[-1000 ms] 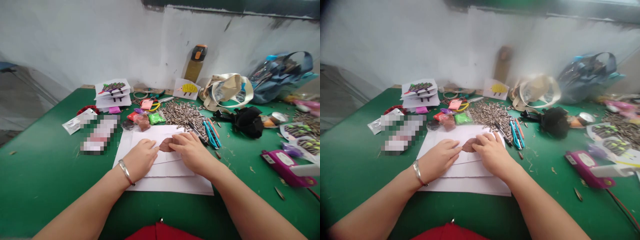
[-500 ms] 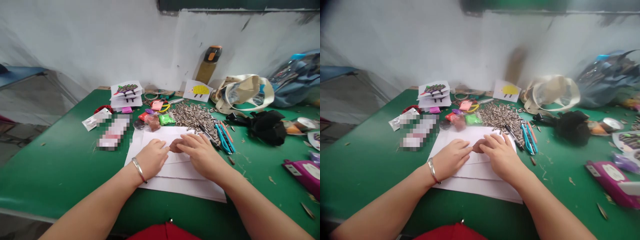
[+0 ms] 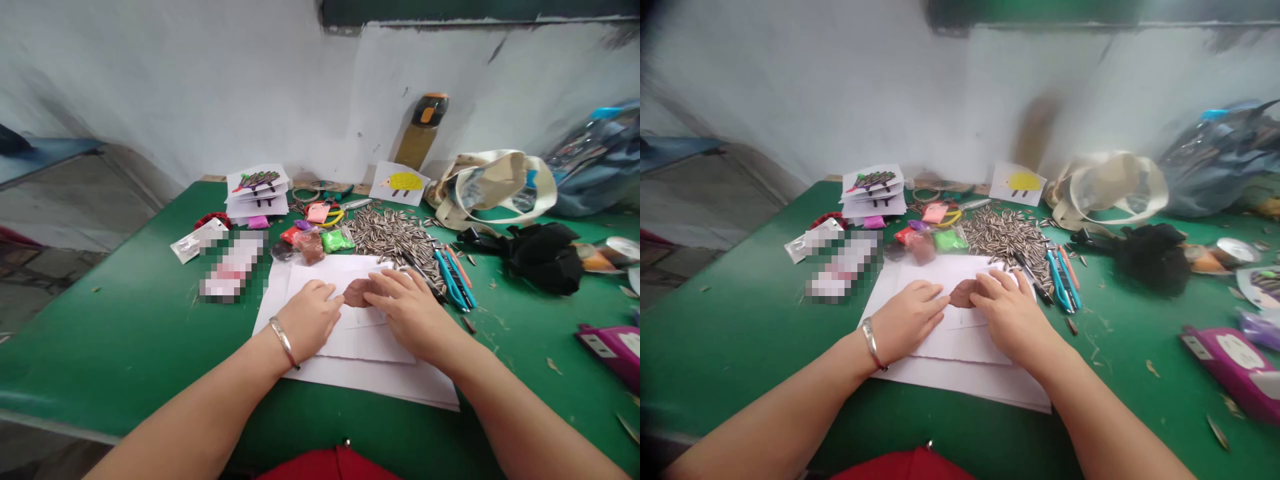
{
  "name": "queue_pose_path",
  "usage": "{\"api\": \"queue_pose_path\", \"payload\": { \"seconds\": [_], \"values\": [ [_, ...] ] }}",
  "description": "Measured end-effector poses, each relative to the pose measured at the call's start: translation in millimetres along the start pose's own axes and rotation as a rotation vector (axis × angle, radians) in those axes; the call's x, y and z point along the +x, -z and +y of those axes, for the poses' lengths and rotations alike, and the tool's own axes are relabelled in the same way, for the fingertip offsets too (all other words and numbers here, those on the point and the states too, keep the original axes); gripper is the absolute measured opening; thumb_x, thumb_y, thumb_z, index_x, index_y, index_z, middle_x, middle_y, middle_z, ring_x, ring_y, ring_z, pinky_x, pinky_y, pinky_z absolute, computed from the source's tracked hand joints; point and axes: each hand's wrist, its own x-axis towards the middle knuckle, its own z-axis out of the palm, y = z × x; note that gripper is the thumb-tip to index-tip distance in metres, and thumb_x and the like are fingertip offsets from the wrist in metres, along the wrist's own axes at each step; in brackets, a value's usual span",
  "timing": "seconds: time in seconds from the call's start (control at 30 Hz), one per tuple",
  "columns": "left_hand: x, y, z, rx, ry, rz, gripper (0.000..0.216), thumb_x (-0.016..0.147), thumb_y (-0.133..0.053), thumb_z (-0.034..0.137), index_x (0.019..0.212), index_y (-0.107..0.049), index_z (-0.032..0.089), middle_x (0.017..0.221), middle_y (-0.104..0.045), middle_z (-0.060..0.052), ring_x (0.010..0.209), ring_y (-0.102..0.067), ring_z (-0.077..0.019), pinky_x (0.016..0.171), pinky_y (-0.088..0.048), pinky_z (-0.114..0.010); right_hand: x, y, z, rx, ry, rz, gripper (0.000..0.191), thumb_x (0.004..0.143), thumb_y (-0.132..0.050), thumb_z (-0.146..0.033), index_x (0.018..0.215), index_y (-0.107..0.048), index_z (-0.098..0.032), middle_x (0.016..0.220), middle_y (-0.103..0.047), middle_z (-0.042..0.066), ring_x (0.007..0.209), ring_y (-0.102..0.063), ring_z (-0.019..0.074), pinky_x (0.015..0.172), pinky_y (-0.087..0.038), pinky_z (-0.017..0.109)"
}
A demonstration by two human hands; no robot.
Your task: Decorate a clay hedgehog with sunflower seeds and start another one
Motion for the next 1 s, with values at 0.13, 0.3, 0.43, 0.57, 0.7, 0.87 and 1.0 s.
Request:
{"api": "queue_pose_path", "payload": {
  "seconds": [0.13, 0.3, 0.43, 0.57, 0.7, 0.87, 1.0],
  "values": [
    [0.2, 0.0, 0.4, 0.012, 0.013, -0.008, 0.021, 0.093, -0.047, 0.018, 0.104, -0.064, 0.012, 0.105, -0.061, -0.012, 0.097, -0.052, -0.0255, 0.093, -0.045, -0.041, -0.1, 1.3, 0.0, 0.003, -0.002, -0.019, 0.048, 0.082, -0.042, -0.003, 0.114, -0.068, -0.027, 0.135, -0.056, 0.005, 0.128, -0.043, 0.0291, 0.108, -0.027, 0.057],
    [-0.7, -1.4, -0.1, -0.018, 0.03, -0.012, 0.025, 0.093, -0.048, 0.017, 0.114, -0.06, 0.013, 0.104, -0.061, -0.01, 0.097, -0.052, -0.0247, 0.094, -0.045, -0.04, -1.3, 2.3, 0.1, -0.013, -0.023, 0.013, 0.058, 0.08, -0.04, 0.0, 0.126, -0.062, -0.028, 0.142, -0.051, 0.007, 0.131, -0.04, 0.0288, 0.108, -0.027, 0.058],
    [-1.4, -1.8, 0.3, -0.004, 0.031, -0.022, 0.02, 0.093, -0.048, 0.019, 0.105, -0.064, 0.012, 0.106, -0.061, -0.012, 0.098, -0.051, -0.0255, 0.095, -0.044, -0.041, -0.7, 1.0, -2.2, 0.017, 0.001, -0.05, 0.061, 0.077, -0.04, 0.001, 0.123, -0.063, -0.033, 0.14, -0.053, 0.004, 0.13, -0.042, 0.0299, 0.106, -0.027, 0.062],
    [-0.8, -1.5, 1.1, -0.005, 0.033, -0.018, 0.02, 0.093, -0.048, 0.019, 0.105, -0.064, 0.013, 0.105, -0.061, -0.011, 0.098, -0.051, -0.0254, 0.095, -0.044, -0.041, 0.3, 1.3, -2.8, 0.025, 0.004, -0.05, 0.062, 0.076, -0.04, 0.002, 0.122, -0.063, -0.033, 0.139, -0.053, 0.003, 0.13, -0.041, 0.0297, 0.106, -0.028, 0.061],
    [-0.1, -1.0, 1.2, 0.005, 0.03, -0.015, 0.02, 0.093, -0.049, 0.018, 0.104, -0.064, 0.013, 0.103, -0.061, -0.011, 0.097, -0.052, -0.0251, 0.094, -0.045, -0.041, 0.2, 3.5, -1.7, 0.019, -0.01, -0.045, 0.06, 0.077, -0.04, 0.001, 0.121, -0.064, -0.031, 0.142, -0.051, 0.004, 0.132, -0.039, 0.03, 0.107, -0.026, 0.061],
    [-0.1, -0.4, 0.7, 0.028, 0.012, 0.002, 0.022, 0.094, -0.047, 0.018, 0.106, -0.064, 0.011, 0.107, -0.061, -0.013, 0.1, -0.052, -0.0261, 0.095, -0.045, -0.042, 1.0, 4.6, -1.7, 0.034, 0.002, -0.073, 0.058, 0.077, -0.041, 0.0, 0.118, -0.066, -0.032, 0.139, -0.053, 0.003, 0.131, -0.04, 0.0304, 0.107, -0.026, 0.061],
    [0.0, 0.0, 0.4, -0.004, 0.021, -0.009, 0.022, 0.093, -0.048, 0.018, 0.107, -0.063, 0.012, 0.107, -0.062, -0.013, 0.102, -0.054, -0.0263, 0.095, -0.045, -0.043, 0.6, 3.7, 1.9, 0.007, -0.024, -0.035, 0.061, 0.078, -0.038, 0.001, 0.125, -0.062, -0.03, 0.144, -0.05, 0.004, 0.133, -0.038, 0.0297, 0.107, -0.026, 0.06]
  ]
}}
